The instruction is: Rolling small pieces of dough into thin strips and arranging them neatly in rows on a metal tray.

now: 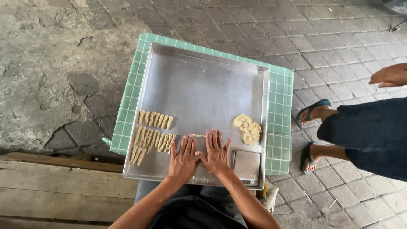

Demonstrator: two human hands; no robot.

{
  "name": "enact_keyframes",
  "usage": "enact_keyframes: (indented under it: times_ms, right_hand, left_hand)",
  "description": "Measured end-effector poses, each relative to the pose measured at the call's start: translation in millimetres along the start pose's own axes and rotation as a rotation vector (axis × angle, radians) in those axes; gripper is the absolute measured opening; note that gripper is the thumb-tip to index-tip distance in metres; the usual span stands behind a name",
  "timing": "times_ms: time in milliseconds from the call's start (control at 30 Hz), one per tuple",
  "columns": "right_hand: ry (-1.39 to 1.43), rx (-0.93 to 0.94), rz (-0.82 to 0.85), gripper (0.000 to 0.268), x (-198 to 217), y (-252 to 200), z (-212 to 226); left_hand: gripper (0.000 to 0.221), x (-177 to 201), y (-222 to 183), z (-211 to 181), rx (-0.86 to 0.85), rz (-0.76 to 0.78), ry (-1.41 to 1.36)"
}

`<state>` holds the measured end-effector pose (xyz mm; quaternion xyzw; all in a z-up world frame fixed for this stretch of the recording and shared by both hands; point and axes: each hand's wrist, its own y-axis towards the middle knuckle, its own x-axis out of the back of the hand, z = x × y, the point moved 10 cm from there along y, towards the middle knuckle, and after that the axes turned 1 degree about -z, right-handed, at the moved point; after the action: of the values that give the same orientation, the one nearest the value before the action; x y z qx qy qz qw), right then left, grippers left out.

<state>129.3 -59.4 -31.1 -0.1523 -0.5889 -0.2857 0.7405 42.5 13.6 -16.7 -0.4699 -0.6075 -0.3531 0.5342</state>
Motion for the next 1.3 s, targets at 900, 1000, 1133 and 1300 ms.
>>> enact_keyframes:
  times_ms: [900,1000,1133,1300]
  right_hand:
    - [-0.02,-0.362,0.349,0.109,-7,154,-5]
    - [-0.071,-0.266,0.289,0.11,-12,126,8]
    - [-0.234,-0.089,0.235,0.099,-42,75,20]
    - [-0.072,-0.242,0.288,0.112,-22,127,10]
  left_hand:
    - [0.072,-11,-64,2,-0.143,-0.257,-0.104]
    - [0.068,5,-65,-1,-0.141,-0.318,-0.136]
    - [0.069,-4,-63,-1,-0.149,-0.251,-0.173]
    - [0.067,-21,-62,2,-0.139,-0.172,-0.187]
